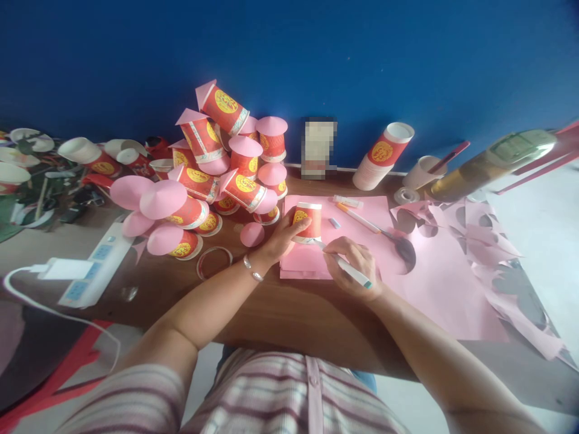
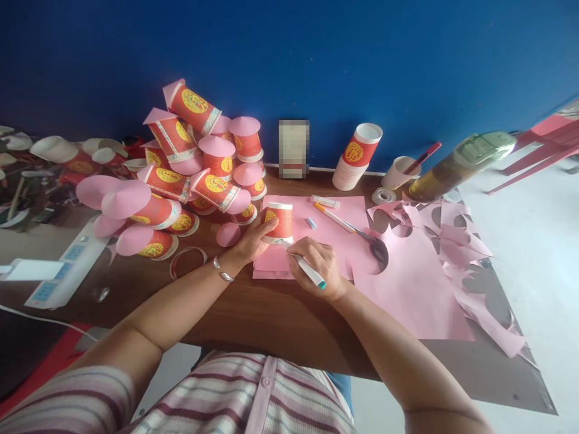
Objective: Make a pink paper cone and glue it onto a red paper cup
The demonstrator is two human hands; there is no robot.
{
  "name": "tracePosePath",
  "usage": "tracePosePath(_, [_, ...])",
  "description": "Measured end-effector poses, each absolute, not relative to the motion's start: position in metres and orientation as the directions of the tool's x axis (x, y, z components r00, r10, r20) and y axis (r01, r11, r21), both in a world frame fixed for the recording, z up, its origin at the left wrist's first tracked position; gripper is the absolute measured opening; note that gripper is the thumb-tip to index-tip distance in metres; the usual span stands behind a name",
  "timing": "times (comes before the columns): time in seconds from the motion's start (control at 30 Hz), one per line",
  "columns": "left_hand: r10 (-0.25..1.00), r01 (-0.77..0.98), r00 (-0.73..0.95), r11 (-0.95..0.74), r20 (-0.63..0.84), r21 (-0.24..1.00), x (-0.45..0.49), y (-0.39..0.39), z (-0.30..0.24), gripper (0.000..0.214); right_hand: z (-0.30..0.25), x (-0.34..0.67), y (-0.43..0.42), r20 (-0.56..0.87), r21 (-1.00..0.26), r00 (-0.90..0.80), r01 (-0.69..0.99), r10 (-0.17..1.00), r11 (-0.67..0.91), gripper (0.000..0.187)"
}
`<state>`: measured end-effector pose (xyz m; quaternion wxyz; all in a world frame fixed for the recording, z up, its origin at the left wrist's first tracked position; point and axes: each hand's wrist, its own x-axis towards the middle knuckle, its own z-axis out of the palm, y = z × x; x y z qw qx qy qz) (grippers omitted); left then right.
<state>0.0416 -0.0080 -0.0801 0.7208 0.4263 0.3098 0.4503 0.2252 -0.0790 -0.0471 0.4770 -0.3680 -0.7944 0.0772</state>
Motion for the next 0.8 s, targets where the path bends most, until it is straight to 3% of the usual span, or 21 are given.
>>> tracePosePath(0.3, [0.936, -0.539, 0.342, 0.271, -0.087, 0.797, 0.044, -0.001, -0.083, 0.04, -0.065, 0.232, -0.073, 0.686, -0.591, -0.108, 0.495, 0.719, 0.637, 0.021])
tracePosePath(0.57, [0.914, -0.548, 0.402, 0.288, -0.055, 0.785, 0.044, -0.001, -0.082, 0.029, -0.063, 0.231, -0.073, 0.699, -0.532, -0.18, 0.515, 0.692, 0.672, 0.024])
tracePosePath(0.8, [0.917, -0.43, 0.391, 0.253, -0.074, 0.866, 0.044, -0.005, -0.076, 0.038, -0.057, 0.229, -0.074, 0.654, -0.549, -0.235, 0.507, 0.719, 0.665, 0.026])
